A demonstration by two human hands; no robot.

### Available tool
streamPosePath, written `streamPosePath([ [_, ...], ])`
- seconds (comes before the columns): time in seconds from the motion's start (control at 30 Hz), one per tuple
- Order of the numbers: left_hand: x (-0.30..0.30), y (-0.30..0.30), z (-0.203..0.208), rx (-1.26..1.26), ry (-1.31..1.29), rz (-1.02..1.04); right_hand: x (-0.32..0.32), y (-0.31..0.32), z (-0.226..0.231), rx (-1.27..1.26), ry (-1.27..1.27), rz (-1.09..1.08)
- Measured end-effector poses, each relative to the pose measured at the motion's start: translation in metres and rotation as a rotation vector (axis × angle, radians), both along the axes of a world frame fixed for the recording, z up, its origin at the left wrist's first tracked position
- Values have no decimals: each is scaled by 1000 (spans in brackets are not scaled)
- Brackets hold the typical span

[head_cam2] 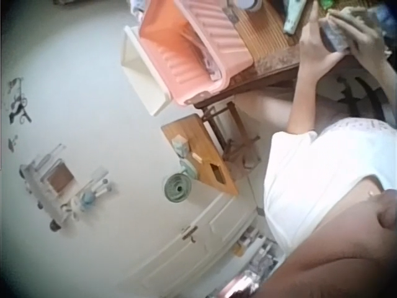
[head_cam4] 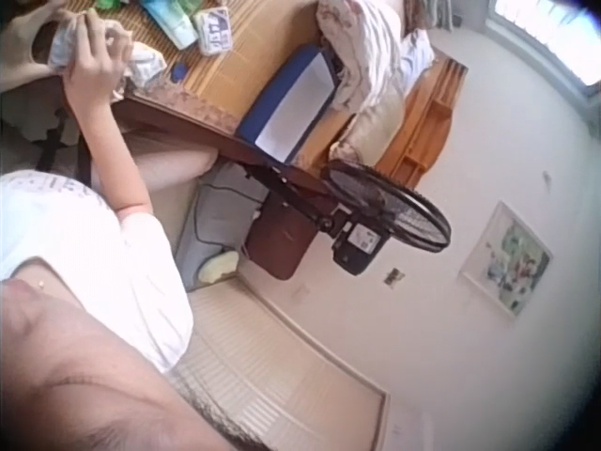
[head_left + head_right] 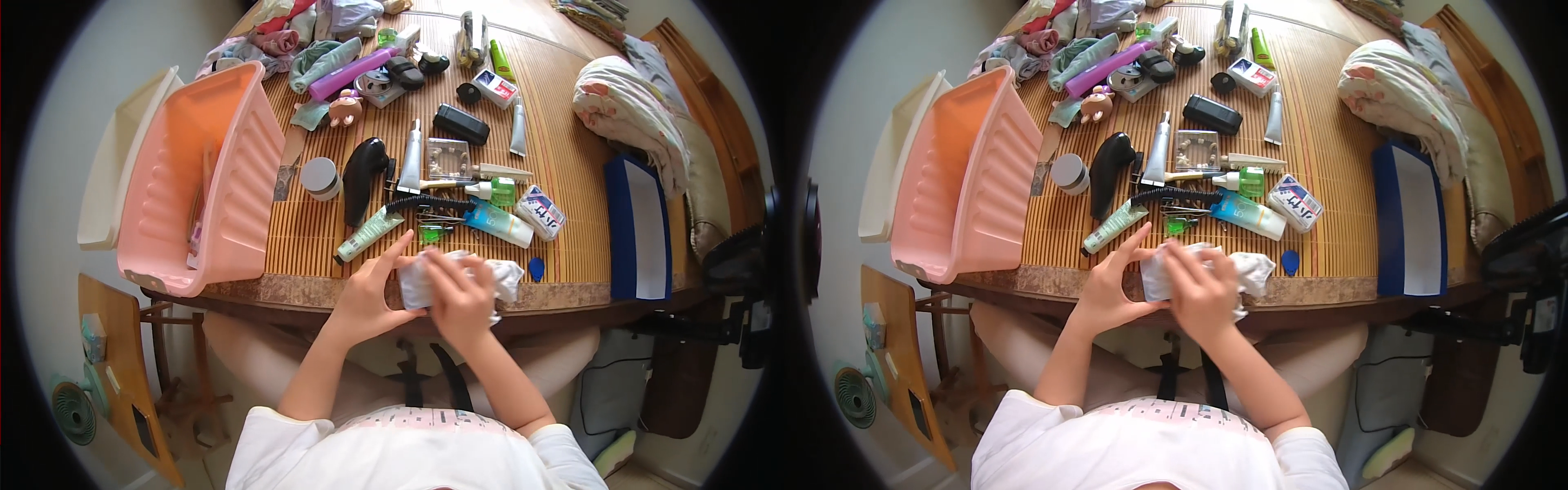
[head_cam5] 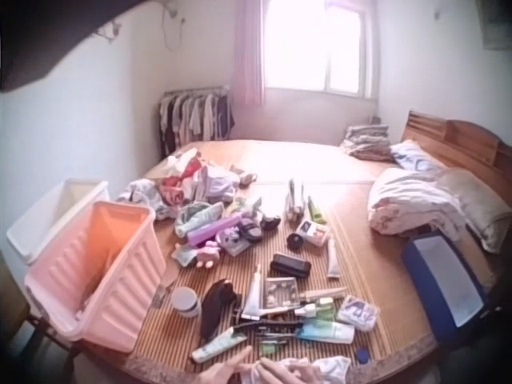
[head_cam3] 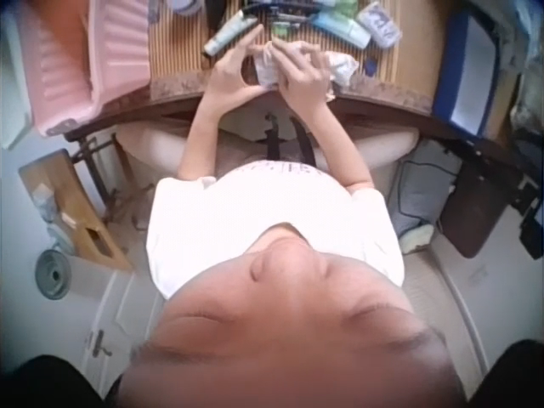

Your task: The person wipes a translucent pink tube, a toothbrush package, and a small silver metal object using a white cloth and places items into a pink plastic bin.

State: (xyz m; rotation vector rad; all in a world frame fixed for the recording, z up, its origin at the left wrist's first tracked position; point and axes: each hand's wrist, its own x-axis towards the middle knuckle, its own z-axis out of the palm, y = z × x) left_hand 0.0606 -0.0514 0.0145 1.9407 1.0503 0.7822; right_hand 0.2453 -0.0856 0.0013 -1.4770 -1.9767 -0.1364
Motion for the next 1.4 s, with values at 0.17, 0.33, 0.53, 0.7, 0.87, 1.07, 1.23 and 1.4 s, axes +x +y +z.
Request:
streamPosePath([
  [0.17, -7, 4, -2, -52, -57, -19, 9, -15, 1, -34, 34, 172],
  [0.33, -5, 3, 3, -1, -57, -32, 33, -9, 5, -57, 256, 66],
  [0.53, -2, 5, 3, -5, 3, -18, -13, -2, 14, -38, 138, 136],
  [0.7, -9, 4, 2, -42, -36, -7, 22, -18, 10, -144, 269, 281],
  [0.87, -6, 7, 1, 13, -13, -33, 18, 6, 11, -114, 333, 124],
  [1.07, -2, 5, -3, -54, -95, 4, -5, -15, 16, -174, 215, 335],
  [1.23, -9, 5, 0, -29, -53, 6, 48, -9, 9, -147, 236, 202],
  [1.4, -3, 2, 1, 39, -14, 12, 21, 7, 3, -77, 321, 100],
])
